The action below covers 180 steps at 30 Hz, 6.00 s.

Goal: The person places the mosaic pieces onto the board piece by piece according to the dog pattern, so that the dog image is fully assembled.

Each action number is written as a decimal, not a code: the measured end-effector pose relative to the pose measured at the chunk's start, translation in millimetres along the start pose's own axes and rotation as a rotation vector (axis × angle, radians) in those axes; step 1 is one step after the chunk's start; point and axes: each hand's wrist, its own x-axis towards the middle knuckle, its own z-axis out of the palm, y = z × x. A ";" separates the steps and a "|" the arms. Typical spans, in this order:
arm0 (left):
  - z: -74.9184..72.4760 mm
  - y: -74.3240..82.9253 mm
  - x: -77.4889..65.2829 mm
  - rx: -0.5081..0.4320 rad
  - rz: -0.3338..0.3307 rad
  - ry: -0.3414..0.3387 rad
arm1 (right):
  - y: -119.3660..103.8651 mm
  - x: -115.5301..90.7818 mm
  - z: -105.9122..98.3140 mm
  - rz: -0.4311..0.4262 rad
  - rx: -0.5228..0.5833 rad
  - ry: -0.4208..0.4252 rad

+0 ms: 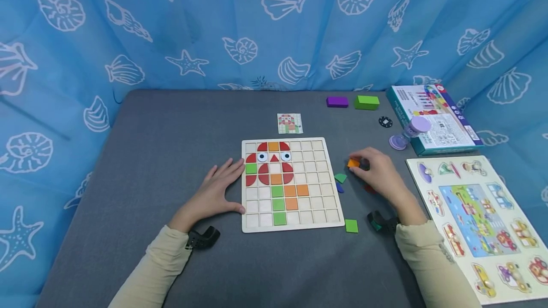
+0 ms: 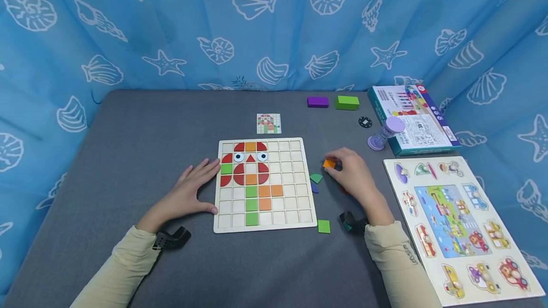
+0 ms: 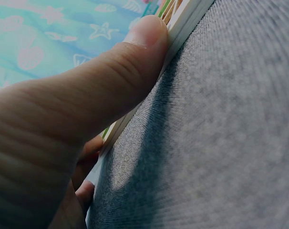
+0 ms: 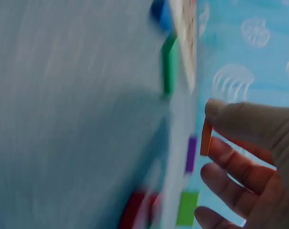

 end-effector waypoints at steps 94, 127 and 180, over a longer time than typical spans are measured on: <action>0.7 -0.2 0.3 0.022 -0.008 -0.004 | -82.4 -12.3 32.7 -0.241 -0.261 -0.135; 2.1 -0.8 0.3 0.030 -0.003 0.005 | -39.6 -54.2 -8.6 -0.122 -0.012 -0.036; 2.1 -0.8 1.0 0.034 -0.002 0.005 | -66.0 -39.1 22.2 -0.200 -0.139 -0.088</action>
